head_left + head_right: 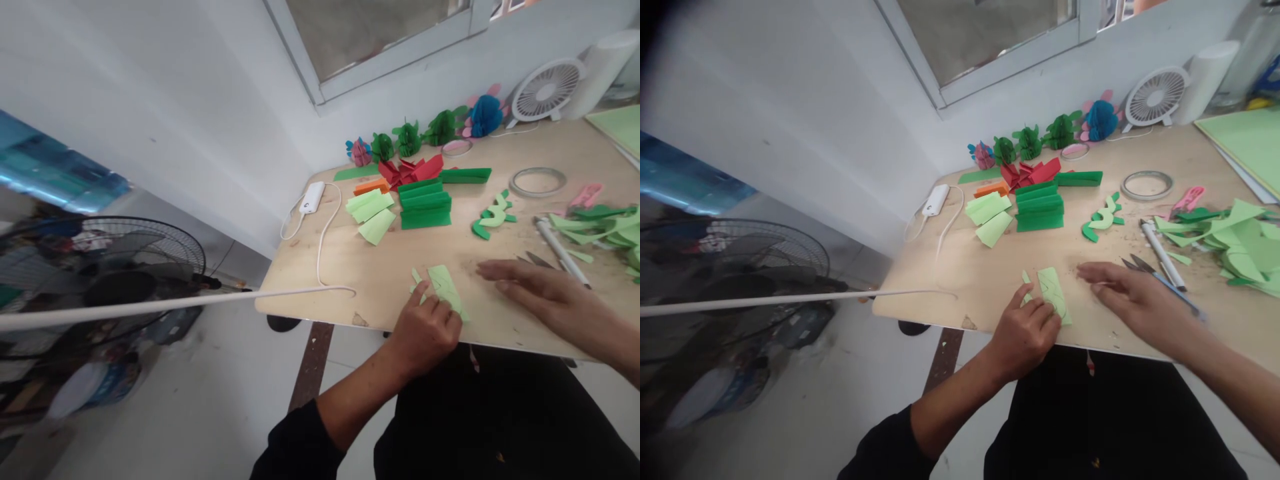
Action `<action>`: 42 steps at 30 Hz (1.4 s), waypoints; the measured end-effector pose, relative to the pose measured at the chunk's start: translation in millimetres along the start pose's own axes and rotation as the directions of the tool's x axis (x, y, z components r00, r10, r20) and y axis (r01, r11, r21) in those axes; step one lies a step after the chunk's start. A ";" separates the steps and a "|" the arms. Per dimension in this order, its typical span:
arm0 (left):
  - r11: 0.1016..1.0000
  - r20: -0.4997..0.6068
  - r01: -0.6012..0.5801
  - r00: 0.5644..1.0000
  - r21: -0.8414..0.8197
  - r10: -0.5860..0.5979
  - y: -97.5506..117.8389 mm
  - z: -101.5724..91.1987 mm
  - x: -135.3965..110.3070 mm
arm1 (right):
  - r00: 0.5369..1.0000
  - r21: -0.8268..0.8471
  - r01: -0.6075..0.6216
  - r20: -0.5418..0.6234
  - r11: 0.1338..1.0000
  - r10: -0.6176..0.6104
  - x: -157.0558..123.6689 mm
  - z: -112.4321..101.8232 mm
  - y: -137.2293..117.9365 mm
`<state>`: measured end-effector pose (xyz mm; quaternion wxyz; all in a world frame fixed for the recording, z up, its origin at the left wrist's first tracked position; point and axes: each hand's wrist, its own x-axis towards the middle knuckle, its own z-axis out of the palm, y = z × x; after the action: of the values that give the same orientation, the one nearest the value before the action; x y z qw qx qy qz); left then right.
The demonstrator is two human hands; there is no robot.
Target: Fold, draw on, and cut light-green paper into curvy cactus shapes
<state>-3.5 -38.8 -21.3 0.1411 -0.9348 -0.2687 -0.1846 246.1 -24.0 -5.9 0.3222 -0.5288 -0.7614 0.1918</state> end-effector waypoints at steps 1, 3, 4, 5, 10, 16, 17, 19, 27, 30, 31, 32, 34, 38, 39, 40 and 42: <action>1.000 -0.022 0.008 1.000 -0.006 -0.008 0.7 0.7 -1.0 | 1.000 0.039 -0.006 0.024 0.999 0.005 -1.4 6.8 -8.9; 0.999 -0.048 0.029 0.998 -0.013 -0.030 2.7 1.8 -3.2 | 0.999 0.105 -0.022 0.044 0.994 0.017 -2.4 16.4 -21.0; 0.999 -0.051 0.045 0.998 -0.017 -0.046 3.9 2.4 -4.3 | 0.997 0.178 -0.062 0.053 0.982 0.053 -2.6 19.6 -25.1; 0.998 -0.051 0.063 0.997 -0.020 -0.064 5.1 3.0 -5.5 | 0.992 0.295 -0.124 0.064 0.947 0.110 -2.7 21.8 -28.5; 0.988 -0.087 0.140 0.986 -0.067 -0.146 11.2 8.6 -11.3 | 0.949 0.701 -0.297 0.139 0.648 0.284 -7.2 25.8 -40.0; 0.963 -0.151 0.229 0.956 -0.141 -0.250 16.3 13.2 -13.4 | 0.932 0.691 -0.346 0.174 0.635 0.319 -27.8 25.6 -45.1; 0.956 -0.165 0.249 0.948 -0.156 -0.274 17.4 12.9 -13.2 | 0.919 0.702 -0.371 0.183 0.608 0.350 -31.8 25.3 -47.2; 0.942 -0.200 0.284 0.927 -0.180 -0.318 20.4 11.4 -12.7 | 0.871 0.724 -0.443 0.209 0.529 0.444 -38.7 24.7 -53.7; 0.943 -0.303 0.270 0.898 -0.195 -0.320 32.1 7.9 -5.8 | 0.714 0.712 -0.634 0.388 0.303 0.583 -43.2 33.6 -69.8; 0.966 -0.346 0.203 0.905 -0.162 -0.249 32.4 7.0 -3.0 | 0.718 0.676 -0.641 0.363 0.363 0.594 -40.9 37.8 -63.8; 0.968 -0.342 0.190 0.910 -0.166 -0.237 32.3 5.6 -2.5 | 0.733 0.657 -0.634 0.341 0.409 0.589 -40.4 37.8 -61.5; 0.964 -0.332 0.185 0.912 -0.189 -0.240 32.4 3.7 -2.2 | 0.751 0.628 -0.622 0.310 0.468 0.583 -40.1 37.0 -59.3; 0.932 -0.320 0.213 0.897 -0.295 -0.306 32.8 -1.8 -2.0 | 0.794 0.544 -0.584 0.228 0.603 0.563 -40.0 32.8 -55.3; 0.650 -0.195 0.400 0.737 -0.646 -0.648 34.7 -13.6 0.1 | 0.868 0.385 -0.478 0.071 0.789 0.491 -41.5 20.1 -49.8; 0.502 -0.085 0.461 0.669 -0.732 -0.738 35.2 -15.6 1.7 | 0.883 0.361 -0.451 0.046 0.816 0.467 -42.0 17.1 -48.9; 0.325 0.049 0.500 0.599 -0.803 -0.800 35.6 -17.0 3.8 | 0.897 0.340 -0.423 0.026 0.840 0.441 -42.5 14.5 -48.2; -0.049 0.328 0.502 0.486 -0.864 -0.810 36.1 -18.3 9.5 | 0.925 0.311 -0.364 0.007 0.878 0.381 -43.0 10.3 -48.0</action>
<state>19.1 -70.6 -6.9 -0.4576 -0.5489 -0.5165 -0.4717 216.3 -81.0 4.7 0.3779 -0.6137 -0.5974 0.3517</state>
